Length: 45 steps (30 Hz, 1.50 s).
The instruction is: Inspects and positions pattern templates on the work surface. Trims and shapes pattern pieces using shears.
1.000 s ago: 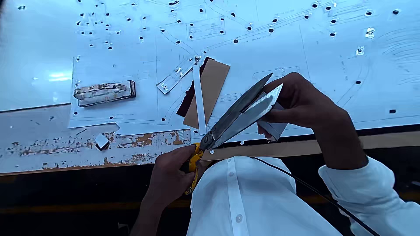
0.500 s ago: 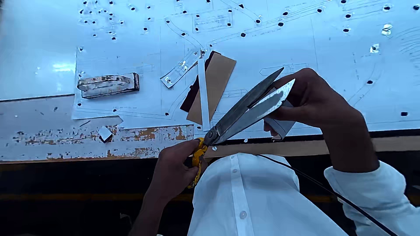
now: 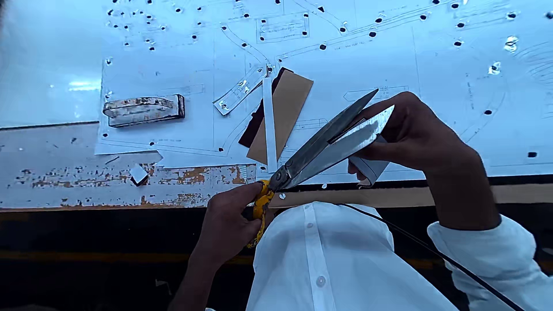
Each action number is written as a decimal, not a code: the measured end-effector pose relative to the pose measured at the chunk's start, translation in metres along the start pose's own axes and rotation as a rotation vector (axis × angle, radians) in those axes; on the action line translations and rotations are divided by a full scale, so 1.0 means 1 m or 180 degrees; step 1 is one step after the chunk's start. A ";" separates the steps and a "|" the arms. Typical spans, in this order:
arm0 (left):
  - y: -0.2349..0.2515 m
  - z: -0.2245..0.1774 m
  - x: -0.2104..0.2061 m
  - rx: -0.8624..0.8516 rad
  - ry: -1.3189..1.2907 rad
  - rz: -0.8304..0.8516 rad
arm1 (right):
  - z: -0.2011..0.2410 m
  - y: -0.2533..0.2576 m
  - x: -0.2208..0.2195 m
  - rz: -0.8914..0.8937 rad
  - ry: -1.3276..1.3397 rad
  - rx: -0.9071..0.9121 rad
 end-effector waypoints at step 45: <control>-0.006 0.014 -0.004 0.0161 0.0002 0.0042 | -0.014 -0.003 -0.011 -0.0549 -0.0129 -0.0116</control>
Point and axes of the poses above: each hand's wrist, its own y-axis towards the middle knuckle, its own x-axis out of the back of the hand, z = x × y, the point moved 9 cm from there along y, towards the middle knuckle, and after that the axes turned 6 degrees about -y, right-handed, at the moved point
